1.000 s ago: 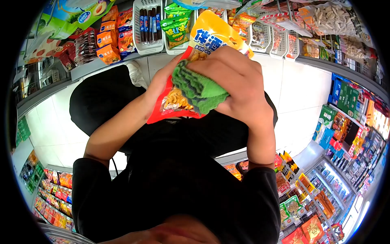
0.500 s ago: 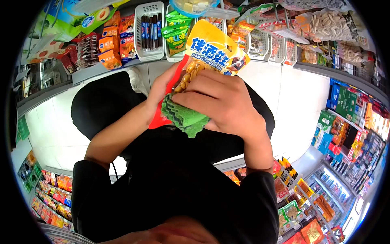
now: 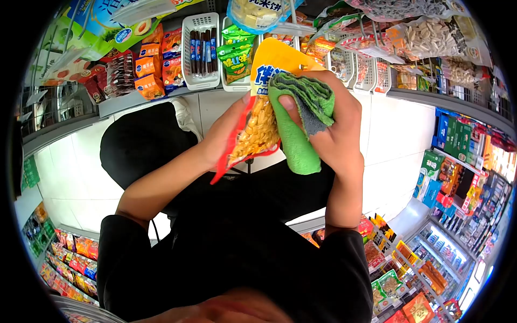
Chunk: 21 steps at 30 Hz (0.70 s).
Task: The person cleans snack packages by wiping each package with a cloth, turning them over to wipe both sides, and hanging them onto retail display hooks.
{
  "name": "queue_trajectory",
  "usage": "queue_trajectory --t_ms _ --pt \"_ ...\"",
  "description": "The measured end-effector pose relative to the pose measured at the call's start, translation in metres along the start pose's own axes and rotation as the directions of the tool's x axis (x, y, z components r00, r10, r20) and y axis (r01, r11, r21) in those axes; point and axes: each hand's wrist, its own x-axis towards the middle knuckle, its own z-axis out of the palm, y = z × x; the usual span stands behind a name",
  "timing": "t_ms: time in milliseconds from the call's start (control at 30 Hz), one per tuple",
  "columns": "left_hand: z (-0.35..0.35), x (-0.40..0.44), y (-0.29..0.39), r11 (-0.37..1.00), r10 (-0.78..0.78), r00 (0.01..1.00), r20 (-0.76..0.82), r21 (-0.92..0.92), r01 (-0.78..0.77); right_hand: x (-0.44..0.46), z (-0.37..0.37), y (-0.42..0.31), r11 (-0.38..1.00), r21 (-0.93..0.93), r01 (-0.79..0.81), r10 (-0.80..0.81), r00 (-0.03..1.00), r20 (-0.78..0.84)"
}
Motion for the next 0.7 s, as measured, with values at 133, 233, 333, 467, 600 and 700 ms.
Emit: queue_trajectory --t_ms 133,233,333,467,600,700 --pt "-0.013 0.004 -0.013 0.874 0.299 0.950 0.087 0.376 -0.309 -0.004 -0.003 -0.003 0.986 0.135 -0.092 0.078 0.991 0.107" --pt "-0.014 0.007 -0.009 0.741 0.462 0.882 0.093 0.506 -0.442 -0.005 -0.013 -0.003 0.928 0.345 -0.139 0.073 0.977 0.199" --pt "-0.025 0.011 0.000 0.391 0.594 0.779 0.201 0.775 -0.497 -0.012 -0.014 -0.006 0.778 0.583 -0.232 0.107 0.965 0.241" --pt "-0.021 0.012 0.001 0.453 0.679 0.729 0.090 0.730 -0.512 -0.015 -0.016 0.005 0.725 0.664 -0.184 -0.029 0.955 0.296" --pt "-0.021 0.012 -0.002 0.488 0.680 0.733 0.017 0.735 -0.470 -0.014 -0.008 -0.007 0.847 0.527 -0.070 -0.065 0.970 0.233" --pt "-0.023 0.014 -0.003 0.559 0.649 0.759 -0.058 0.713 -0.423 -0.014 0.000 -0.018 0.935 0.353 -0.037 -0.012 0.991 0.136"
